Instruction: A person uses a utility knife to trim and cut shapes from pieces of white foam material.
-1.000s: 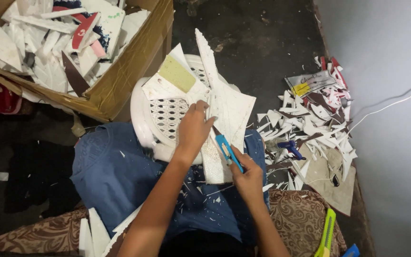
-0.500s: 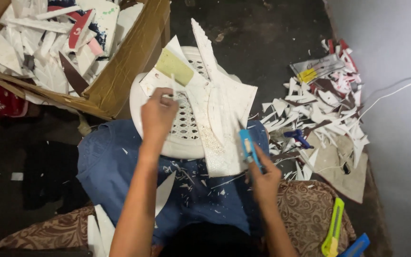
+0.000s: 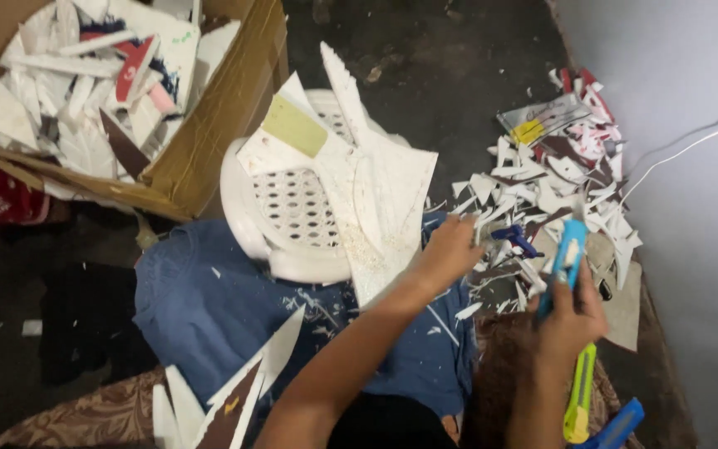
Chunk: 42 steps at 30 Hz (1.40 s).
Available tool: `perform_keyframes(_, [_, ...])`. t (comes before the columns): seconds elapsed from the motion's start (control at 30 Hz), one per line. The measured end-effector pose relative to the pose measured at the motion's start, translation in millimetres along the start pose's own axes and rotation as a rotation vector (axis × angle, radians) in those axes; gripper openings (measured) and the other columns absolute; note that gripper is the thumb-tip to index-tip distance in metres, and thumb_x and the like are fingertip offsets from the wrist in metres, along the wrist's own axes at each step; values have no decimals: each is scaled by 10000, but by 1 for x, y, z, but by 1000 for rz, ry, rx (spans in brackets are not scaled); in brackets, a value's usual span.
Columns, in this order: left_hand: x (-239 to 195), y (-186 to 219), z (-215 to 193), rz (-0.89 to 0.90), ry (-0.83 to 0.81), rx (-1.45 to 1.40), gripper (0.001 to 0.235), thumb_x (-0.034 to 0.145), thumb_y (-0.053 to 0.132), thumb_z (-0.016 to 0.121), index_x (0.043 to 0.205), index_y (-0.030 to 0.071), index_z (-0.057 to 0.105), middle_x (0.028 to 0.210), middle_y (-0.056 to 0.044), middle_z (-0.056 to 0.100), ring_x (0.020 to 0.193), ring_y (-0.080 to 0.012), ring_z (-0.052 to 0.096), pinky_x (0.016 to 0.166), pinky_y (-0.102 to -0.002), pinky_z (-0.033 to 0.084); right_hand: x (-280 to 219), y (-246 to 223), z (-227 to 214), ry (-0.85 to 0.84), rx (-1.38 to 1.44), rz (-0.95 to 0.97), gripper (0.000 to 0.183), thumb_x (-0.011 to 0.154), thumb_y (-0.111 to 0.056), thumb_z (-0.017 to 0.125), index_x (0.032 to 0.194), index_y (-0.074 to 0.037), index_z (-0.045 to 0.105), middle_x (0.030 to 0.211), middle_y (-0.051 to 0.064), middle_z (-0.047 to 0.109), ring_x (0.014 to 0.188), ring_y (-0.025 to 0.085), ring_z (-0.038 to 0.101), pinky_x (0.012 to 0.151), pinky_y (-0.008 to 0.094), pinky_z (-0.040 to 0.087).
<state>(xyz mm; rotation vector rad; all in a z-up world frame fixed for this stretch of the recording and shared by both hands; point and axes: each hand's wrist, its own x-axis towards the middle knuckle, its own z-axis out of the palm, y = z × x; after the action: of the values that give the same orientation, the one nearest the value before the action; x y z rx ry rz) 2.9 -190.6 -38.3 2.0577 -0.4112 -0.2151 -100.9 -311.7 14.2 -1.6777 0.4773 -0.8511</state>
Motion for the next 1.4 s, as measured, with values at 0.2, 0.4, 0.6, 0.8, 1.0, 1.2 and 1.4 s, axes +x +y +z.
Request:
perform_keyframes(0.2, [13,-62,-77,289,194,281,683,609,-229,485,1090,201,711,1287,-193,527,1183,-335,528,923,-436,415,-11,-24,-2,46,-34,203,446,866,-35,552,1311,-29,585,598,50,504,404,86,428,363,227,331])
perform_keyframes(0.4, [-32,-42,-178,130,-145,758,401,738,-81,651,1049,170,680,1259,-83,471,1311,-294,360,1032,-486,355,-28,-20,25,19,91,201,375,889,-32,612,1261,-68,592,771,122,568,377,187,535,277,249,373])
perform_keyframes(0.6, [-30,-53,-182,272,35,886,373,786,56,658,1142,159,620,1126,-58,612,1203,-237,490,986,-458,381,-26,-11,30,-62,115,123,383,893,-38,618,1274,-28,578,773,171,585,380,193,521,278,250,318])
perform_keyframes(0.8, [-59,-9,-217,-122,455,224,482,748,159,739,1167,-25,587,902,-234,642,881,-414,624,770,-505,495,-64,-21,45,-440,-348,-107,429,776,28,682,1193,-69,667,1019,221,669,913,447,635,712,488,480])
perform_keyframes(1.0, [-75,-28,-194,-274,227,176,432,811,217,675,1159,-34,626,917,-224,639,887,-372,642,742,-444,527,-77,30,78,-649,-619,-286,419,771,-189,711,1180,-279,688,973,51,716,938,280,666,848,410,504])
perform_keyframes(1.2, [-81,-38,-185,-293,185,118,451,837,197,652,1217,-41,604,989,-234,609,957,-371,625,803,-442,522,-41,23,73,-462,-658,-322,292,816,-84,670,1106,-76,702,856,171,676,796,398,638,699,488,486])
perform_keyframes(1.4, [-84,-34,-191,-302,196,48,425,864,216,641,1211,-28,613,992,-218,609,963,-350,631,808,-437,531,-96,12,47,-576,-590,-361,324,683,-113,749,997,-185,711,858,11,672,805,274,666,689,364,519])
